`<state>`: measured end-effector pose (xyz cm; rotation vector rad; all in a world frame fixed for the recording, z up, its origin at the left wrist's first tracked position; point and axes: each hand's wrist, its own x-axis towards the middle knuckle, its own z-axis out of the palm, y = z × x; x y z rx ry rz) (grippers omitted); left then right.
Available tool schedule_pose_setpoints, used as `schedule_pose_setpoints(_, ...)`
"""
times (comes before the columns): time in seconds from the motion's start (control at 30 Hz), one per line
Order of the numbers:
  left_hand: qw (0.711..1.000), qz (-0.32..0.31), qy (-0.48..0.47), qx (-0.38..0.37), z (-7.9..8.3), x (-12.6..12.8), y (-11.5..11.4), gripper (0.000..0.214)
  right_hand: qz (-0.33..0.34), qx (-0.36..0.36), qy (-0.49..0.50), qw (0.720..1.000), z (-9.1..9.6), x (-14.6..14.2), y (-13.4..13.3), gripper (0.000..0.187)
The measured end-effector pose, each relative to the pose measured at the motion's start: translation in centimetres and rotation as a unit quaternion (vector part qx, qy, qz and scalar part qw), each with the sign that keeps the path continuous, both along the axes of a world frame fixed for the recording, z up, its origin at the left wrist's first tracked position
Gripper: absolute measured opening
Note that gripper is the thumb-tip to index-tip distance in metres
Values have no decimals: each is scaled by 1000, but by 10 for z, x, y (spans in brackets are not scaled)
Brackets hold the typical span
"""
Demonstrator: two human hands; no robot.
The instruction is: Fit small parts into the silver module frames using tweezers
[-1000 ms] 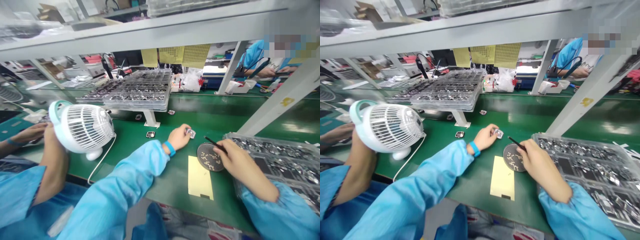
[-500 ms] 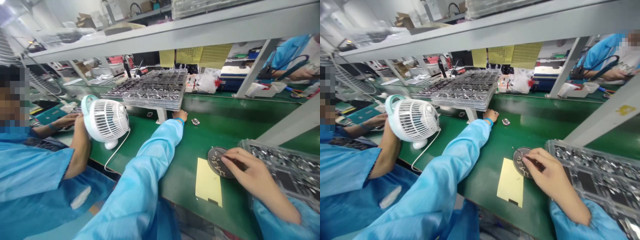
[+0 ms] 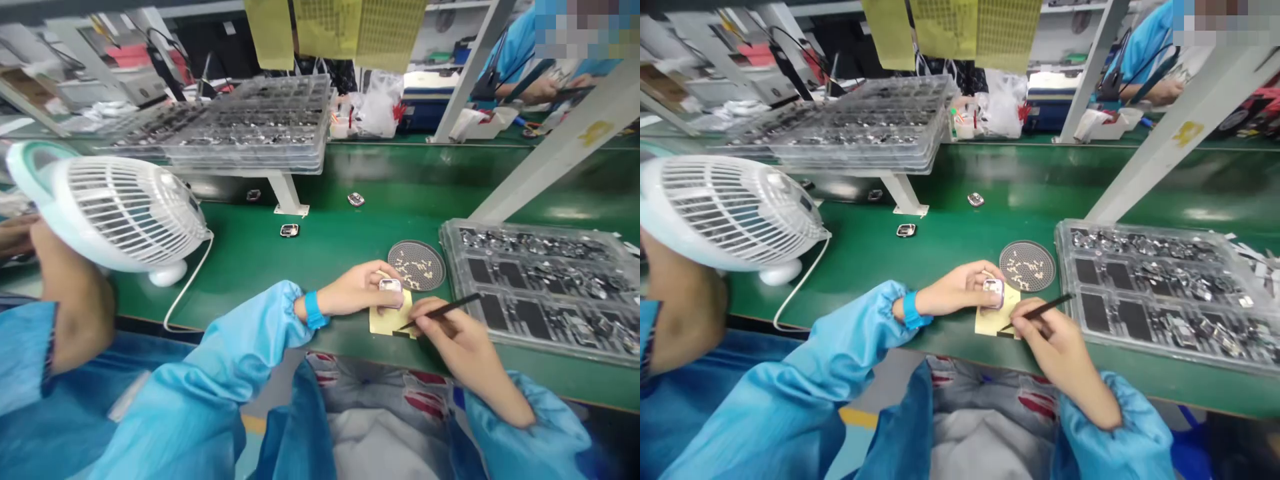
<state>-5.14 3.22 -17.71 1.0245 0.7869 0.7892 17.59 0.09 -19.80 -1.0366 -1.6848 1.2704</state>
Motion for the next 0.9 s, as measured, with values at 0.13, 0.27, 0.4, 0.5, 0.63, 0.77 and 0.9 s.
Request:
schedule_pose_setpoints(0.13, 986, 21, 110, 122, -8, 4, -3, 19, -13, -7, -43, 999, -15, 1, -1, 18)
schedule_pose_setpoints(0.27, 934, -2, 277, 225, -14, 0, -4, 21, -11, -1, -56, 998, -18, 0, -1, 17)
schedule_pose_setpoints(0.4, 914, -10, 317, 254, -12, -2, -4, 22, 1, 15, -56, 998, -15, -1, -1, 13)
schedule_pose_setpoints(0.5, 914, -3, 319, 250, -12, -1, -5, 23, -3, 17, -17, 1000, -10, -1, -2, 9)
schedule_pose_setpoints(0.63, 920, 1, 312, 237, -15, 0, -6, 25, -74, 74, 43, 994, -5, -4, 0, 3)
schedule_pose_setpoints(0.77, 928, -7, 291, 233, -17, -1, -7, 25, -120, 161, -8, 979, -7, -10, 4, 11)
schedule_pose_setpoints(0.9, 930, -7, 285, 234, -15, -1, -7, 24, -135, 194, -11, 972, -9, -14, 3, 16)
